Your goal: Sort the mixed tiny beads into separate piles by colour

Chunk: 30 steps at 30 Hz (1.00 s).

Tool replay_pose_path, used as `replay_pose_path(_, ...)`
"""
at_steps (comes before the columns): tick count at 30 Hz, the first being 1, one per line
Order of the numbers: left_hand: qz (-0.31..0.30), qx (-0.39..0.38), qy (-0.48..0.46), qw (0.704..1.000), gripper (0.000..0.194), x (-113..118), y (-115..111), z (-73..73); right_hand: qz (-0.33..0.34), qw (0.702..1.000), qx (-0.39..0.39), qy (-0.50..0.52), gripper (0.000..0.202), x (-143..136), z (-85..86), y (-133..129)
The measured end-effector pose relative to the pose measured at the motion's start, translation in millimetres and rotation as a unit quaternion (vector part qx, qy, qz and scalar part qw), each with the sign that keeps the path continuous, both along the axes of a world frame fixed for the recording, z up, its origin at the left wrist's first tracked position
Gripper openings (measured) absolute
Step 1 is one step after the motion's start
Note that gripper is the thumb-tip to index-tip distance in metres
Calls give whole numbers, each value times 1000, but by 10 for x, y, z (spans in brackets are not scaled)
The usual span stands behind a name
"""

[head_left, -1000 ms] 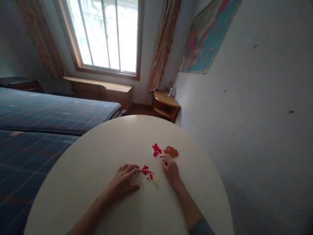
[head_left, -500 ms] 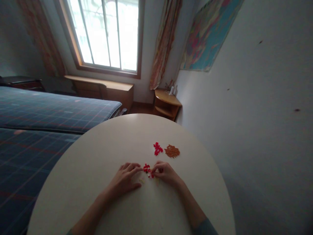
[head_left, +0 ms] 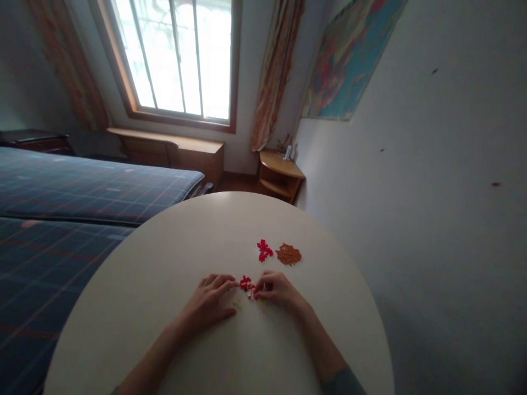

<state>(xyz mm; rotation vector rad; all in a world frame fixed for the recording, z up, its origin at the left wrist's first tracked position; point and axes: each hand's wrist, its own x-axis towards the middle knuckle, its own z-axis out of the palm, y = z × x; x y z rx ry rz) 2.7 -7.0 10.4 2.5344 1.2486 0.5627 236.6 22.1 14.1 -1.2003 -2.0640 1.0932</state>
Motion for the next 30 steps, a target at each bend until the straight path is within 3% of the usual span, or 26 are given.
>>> replay_pose_path(17,1,0,1,1000,48,5,5,-18,4,1000,19,-19,6,10,-37,15)
replay_pose_path(30,5,-1,4,1000,51,4,10,-33,-31,998,51,-25,9,-14,-42,11)
